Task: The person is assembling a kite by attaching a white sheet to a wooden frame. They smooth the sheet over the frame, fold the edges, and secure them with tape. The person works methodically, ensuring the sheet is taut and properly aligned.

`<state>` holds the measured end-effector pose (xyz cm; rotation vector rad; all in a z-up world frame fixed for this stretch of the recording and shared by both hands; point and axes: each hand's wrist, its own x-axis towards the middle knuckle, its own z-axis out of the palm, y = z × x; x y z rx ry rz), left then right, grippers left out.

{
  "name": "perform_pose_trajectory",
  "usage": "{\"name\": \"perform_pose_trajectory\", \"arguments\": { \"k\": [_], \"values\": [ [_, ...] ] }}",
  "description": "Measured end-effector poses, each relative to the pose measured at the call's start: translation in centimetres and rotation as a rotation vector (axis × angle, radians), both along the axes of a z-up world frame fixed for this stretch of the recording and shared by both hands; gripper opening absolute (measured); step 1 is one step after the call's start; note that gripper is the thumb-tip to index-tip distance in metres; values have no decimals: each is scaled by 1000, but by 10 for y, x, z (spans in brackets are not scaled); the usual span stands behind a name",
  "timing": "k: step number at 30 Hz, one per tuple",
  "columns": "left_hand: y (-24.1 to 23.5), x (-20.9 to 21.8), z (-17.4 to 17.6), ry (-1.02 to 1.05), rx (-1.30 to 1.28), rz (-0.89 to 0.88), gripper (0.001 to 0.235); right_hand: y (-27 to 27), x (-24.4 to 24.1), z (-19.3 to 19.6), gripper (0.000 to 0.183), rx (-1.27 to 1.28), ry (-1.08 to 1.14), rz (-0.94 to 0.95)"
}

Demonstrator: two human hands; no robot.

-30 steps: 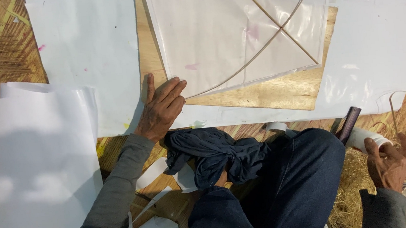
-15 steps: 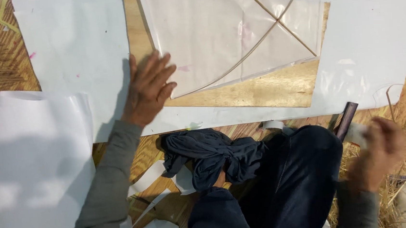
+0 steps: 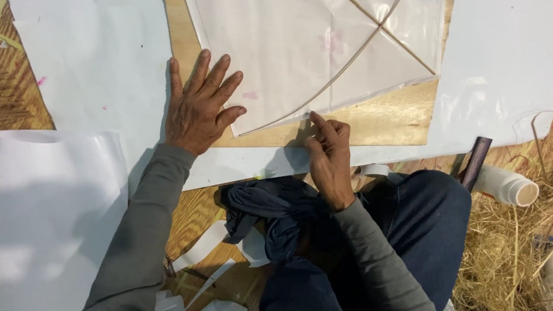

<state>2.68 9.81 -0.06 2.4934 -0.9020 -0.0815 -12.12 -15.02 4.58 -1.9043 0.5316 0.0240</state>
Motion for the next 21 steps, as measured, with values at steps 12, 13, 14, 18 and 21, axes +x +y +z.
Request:
{"name": "perform_pose_trajectory", "arguments": {
  "k": [12,13,14,18,21],
  "values": [
    [6,4,8,-105,-5,-96,62,62,-6,5,60,-217,-116,287],
    [6,4,8,-104,-3,-95,62,67,-8,2,60,-215,-116,288],
    [7,4,8,-94,-2,-98,62,72,-10,0,61,-231,-148,330],
    [7,3,7,-79,-13,-96,61,79,-14,0,61,-249,-154,382],
    [6,3,8,-86,-24,-91,60,79,-14,-2,64,-283,-174,365]
  ]
}}
